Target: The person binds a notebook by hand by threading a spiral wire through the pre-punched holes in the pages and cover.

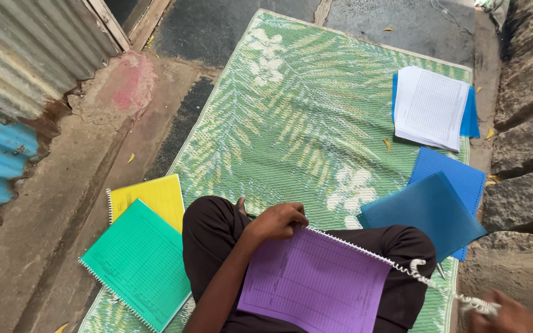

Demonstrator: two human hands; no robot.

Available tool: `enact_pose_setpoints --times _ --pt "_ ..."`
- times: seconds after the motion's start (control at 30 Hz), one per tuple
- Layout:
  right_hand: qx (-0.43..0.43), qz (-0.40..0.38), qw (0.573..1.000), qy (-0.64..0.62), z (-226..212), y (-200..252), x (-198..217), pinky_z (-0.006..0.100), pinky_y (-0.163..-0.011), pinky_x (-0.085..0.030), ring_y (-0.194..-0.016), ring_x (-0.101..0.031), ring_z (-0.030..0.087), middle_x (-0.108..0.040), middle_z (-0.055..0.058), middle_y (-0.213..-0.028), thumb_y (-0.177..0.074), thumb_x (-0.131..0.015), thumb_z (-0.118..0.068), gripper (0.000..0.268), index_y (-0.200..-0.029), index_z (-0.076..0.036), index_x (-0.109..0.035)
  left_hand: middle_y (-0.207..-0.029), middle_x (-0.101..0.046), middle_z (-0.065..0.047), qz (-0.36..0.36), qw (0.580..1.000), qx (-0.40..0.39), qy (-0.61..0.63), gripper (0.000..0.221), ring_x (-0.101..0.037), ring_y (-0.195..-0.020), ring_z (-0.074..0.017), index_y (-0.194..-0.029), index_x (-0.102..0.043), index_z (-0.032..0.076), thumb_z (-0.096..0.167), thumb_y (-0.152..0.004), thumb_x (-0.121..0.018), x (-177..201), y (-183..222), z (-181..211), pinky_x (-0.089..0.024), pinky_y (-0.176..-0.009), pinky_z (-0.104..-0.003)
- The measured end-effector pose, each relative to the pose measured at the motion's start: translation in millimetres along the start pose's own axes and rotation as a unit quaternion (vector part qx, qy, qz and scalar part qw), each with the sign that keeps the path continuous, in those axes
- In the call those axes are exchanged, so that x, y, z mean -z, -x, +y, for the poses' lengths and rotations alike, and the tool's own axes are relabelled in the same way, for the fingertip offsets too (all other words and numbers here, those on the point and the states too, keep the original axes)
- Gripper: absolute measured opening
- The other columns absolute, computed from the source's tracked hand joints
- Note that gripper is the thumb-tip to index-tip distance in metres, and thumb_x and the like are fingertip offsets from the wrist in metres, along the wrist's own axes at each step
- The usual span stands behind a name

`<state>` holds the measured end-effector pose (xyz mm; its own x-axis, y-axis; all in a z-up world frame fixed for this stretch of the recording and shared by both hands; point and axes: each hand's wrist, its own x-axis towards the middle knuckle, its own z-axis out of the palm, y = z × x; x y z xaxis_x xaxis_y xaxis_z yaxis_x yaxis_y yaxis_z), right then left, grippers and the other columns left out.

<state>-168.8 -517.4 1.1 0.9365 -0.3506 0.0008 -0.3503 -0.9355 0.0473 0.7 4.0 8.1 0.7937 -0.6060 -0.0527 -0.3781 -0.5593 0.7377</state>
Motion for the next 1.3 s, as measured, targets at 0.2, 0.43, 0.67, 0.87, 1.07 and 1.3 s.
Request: enact_pose_setpoints --times 0.2,0.43,0.67,0.87,1.07,1.3 --pt "-0.059 -0.036 0.997 -0.043 32 -4 2 0.037 -0.074 -0.062 -0.093 -0.075 0.026 -0.070 0.015 -0.129 -0.097 -0.071 -0.028 0.043 -0.137 -0.014 -0.066 -0.097 -0.067 -0.002 0.008 1.000 -0.001 -0.001 0.039 -0.066 -0.087 -0.0207 -0.106 -0.079 0.011 -0.007 -0.074 -0.066 2 2 0 -0.052 -0.074 -0.038" --pt "-0.043 -0.045 0.995 -0.083 14 -3 13 0.039 -0.079 -0.060 -0.098 -0.073 0.028 -0.069 0.015 -0.128 -0.093 -0.074 -0.029 0.048 -0.138 -0.016 -0.065 -0.096 -0.067 -0.003 0.017 1.000 0.003 0.008 0.037 -0.066 -0.085 -0.0209 -0.106 -0.079 0.010 -0.007 -0.076 -0.066 7 5 -1 -0.052 -0.073 -0.038" --pt "-0.048 -0.045 0.992 -0.103 -4 13 20 0.041 -0.085 -0.058 -0.104 -0.071 0.029 -0.069 0.014 -0.128 -0.088 -0.076 -0.029 0.054 -0.140 -0.018 -0.063 -0.095 -0.068 -0.005 0.017 0.999 -0.011 0.038 0.040 -0.067 -0.083 -0.0218 -0.104 -0.079 0.009 -0.010 -0.073 -0.063 16 4 7 -0.052 -0.070 -0.037" --pt "-0.061 -0.052 0.993 -0.090 -2 5 22 0.042 -0.090 -0.056 -0.109 -0.070 0.031 -0.069 0.013 -0.128 -0.084 -0.079 -0.029 0.060 -0.141 -0.020 -0.062 -0.096 -0.067 -0.006 0.017 0.999 -0.007 0.036 0.040 -0.067 -0.083 -0.0235 -0.104 -0.078 0.008 -0.010 -0.073 -0.062 14 6 7 -0.052 -0.070 -0.038" --pt "-0.095 -0.042 0.990 -0.100 27 -8 28 0.044 -0.094 -0.055 -0.113 -0.068 0.032 -0.069 0.013 -0.127 -0.080 -0.081 -0.029 0.065 -0.142 -0.022 -0.061 -0.098 -0.067 -0.007 0.001 1.000 0.013 0.016 0.042 -0.066 -0.088 -0.0240 -0.106 -0.079 0.008 -0.011 -0.073 -0.063 14 4 8 -0.052 -0.073 -0.039" --pt "0.035 -0.051 0.988 -0.144 -57 25 49 0.047 -0.101 -0.047 -0.124 -0.057 0.039 -0.059 0.014 -0.141 -0.065 -0.085 -0.026 0.086 -0.146 -0.019 -0.055 -0.105 -0.067 -0.007 -0.029 0.999 0.043 0.016 0.046 -0.067 -0.093 -0.0252 -0.111 -0.078 0.009 -0.012 -0.073 -0.061 12 3 2 -0.054 -0.079 -0.038"
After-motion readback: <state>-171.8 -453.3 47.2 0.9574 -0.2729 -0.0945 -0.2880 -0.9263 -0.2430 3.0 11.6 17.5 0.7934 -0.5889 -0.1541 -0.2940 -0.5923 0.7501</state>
